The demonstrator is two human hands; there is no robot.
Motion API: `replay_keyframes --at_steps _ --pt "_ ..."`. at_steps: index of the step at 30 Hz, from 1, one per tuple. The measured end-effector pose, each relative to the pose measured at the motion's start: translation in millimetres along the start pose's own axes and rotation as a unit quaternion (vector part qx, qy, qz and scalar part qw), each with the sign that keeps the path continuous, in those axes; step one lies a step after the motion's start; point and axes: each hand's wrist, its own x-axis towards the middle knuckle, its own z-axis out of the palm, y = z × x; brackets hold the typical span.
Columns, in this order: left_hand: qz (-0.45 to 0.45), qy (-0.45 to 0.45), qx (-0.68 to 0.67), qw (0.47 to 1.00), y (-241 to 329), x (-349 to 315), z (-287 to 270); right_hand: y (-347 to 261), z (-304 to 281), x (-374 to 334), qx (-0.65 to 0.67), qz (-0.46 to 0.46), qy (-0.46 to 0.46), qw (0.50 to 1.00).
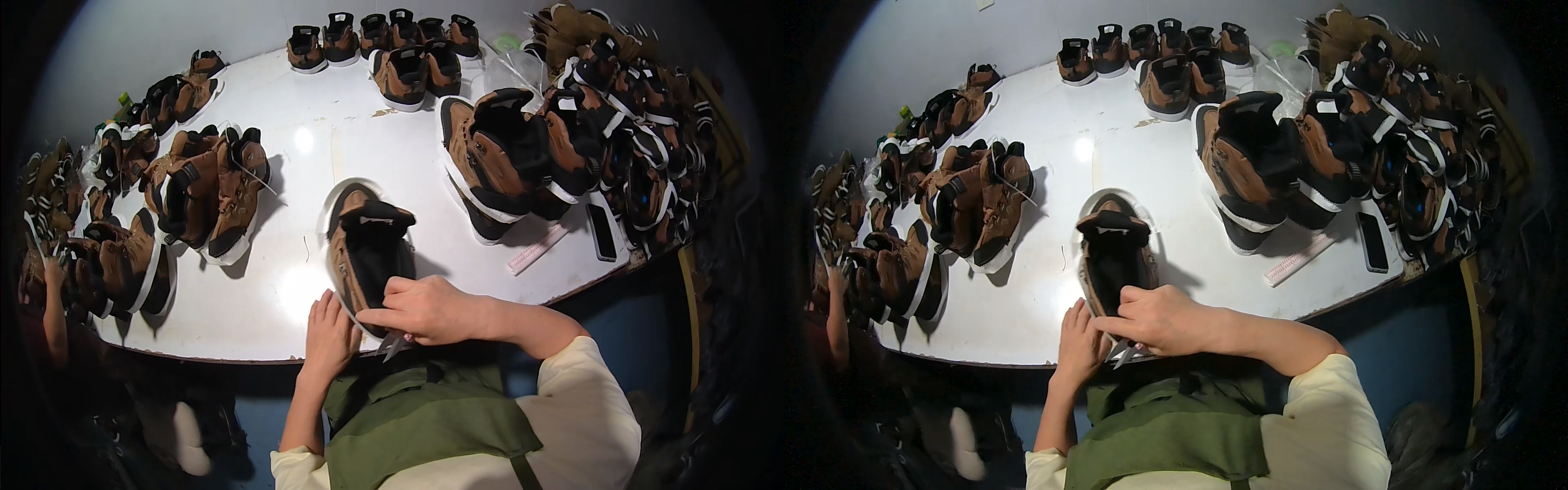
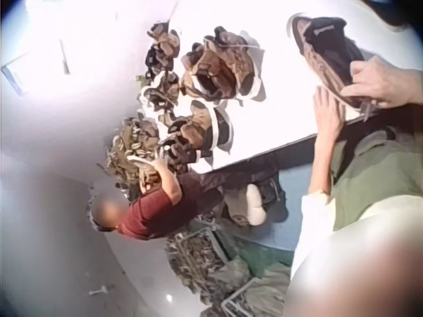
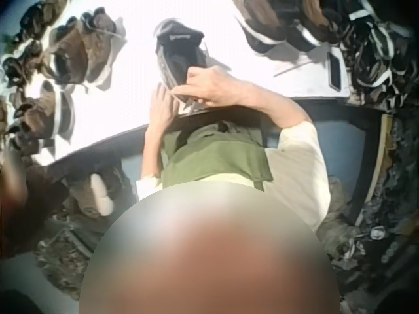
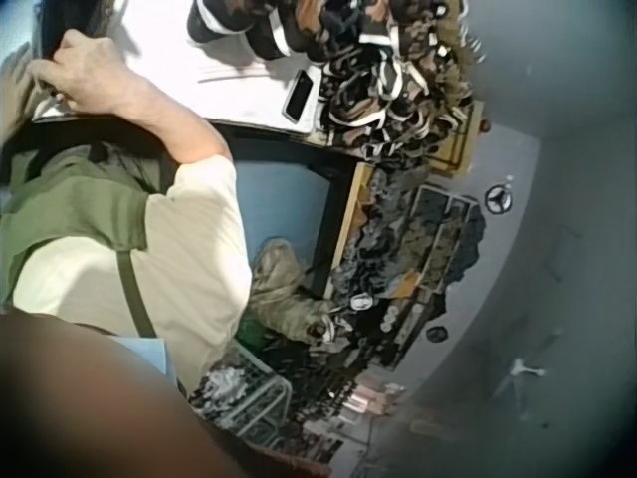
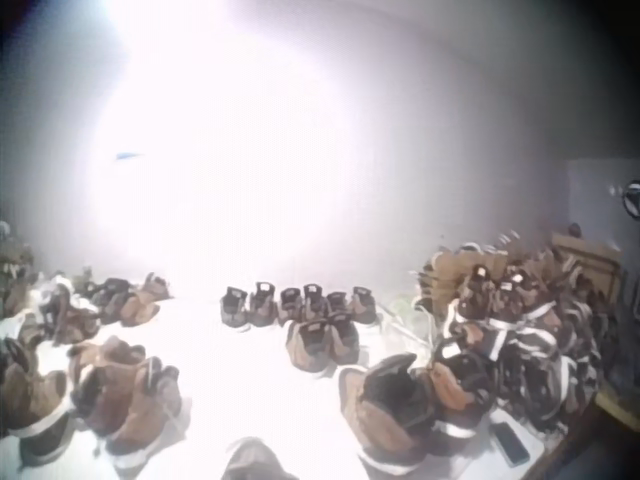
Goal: The person trims excess white material from the sole edge of a brown boot using a small blade, then measures a strip of material with a ruler and cuts it. The person handles multiple boots on a white table, rotating each boot to access different edges while trimming.
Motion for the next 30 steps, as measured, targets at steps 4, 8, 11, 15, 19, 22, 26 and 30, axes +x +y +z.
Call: replay_keyframes --at_steps 4,8,11,15,19,22,26,30 --pt "-0.084 0.042 -0.102 0.99 -11.8 -16.7 -13.3 17.9 0.4 -24.0 -0.081 0.023 0.007 0.996" --pt "-0.155 0.065 -0.244 0.955 -7.4 -8.2 -14.8 27.2 -10.9 -32.7 -0.17 0.025 0.079 0.982" --pt "-0.109 0.067 -0.275 0.953 11.2 6.1 -20.0 28.1 -16.5 -28.8 -0.209 0.019 0.111 0.971" --pt "-0.026 0.044 -0.297 0.954 39.0 40.0 -13.3 25.6 -14.0 -40.5 -0.161 0.11 0.099 0.976" --pt "-0.01 0.007 -0.302 0.953 50.6 58.7 -7.1 39.2 -2.1 -47.8 -0.03 0.211 0.102 0.972" --pt "-0.035 -0.05 -0.311 0.948 46.5 47.9 -3.9 55.0 0.3 -46.1 -0.036 0.264 0.109 0.958" --pt "-0.044 -0.095 -0.274 0.956 27.5 27.8 -14.1 91.9 -8.6 -44.3 -0.103 0.281 0.174 0.938" --pt "-0.038 -0.061 -0.199 0.977 -9.7 19.8 -30.6 105.4 -11.9 -48.5 -0.108 0.331 0.197 0.917"
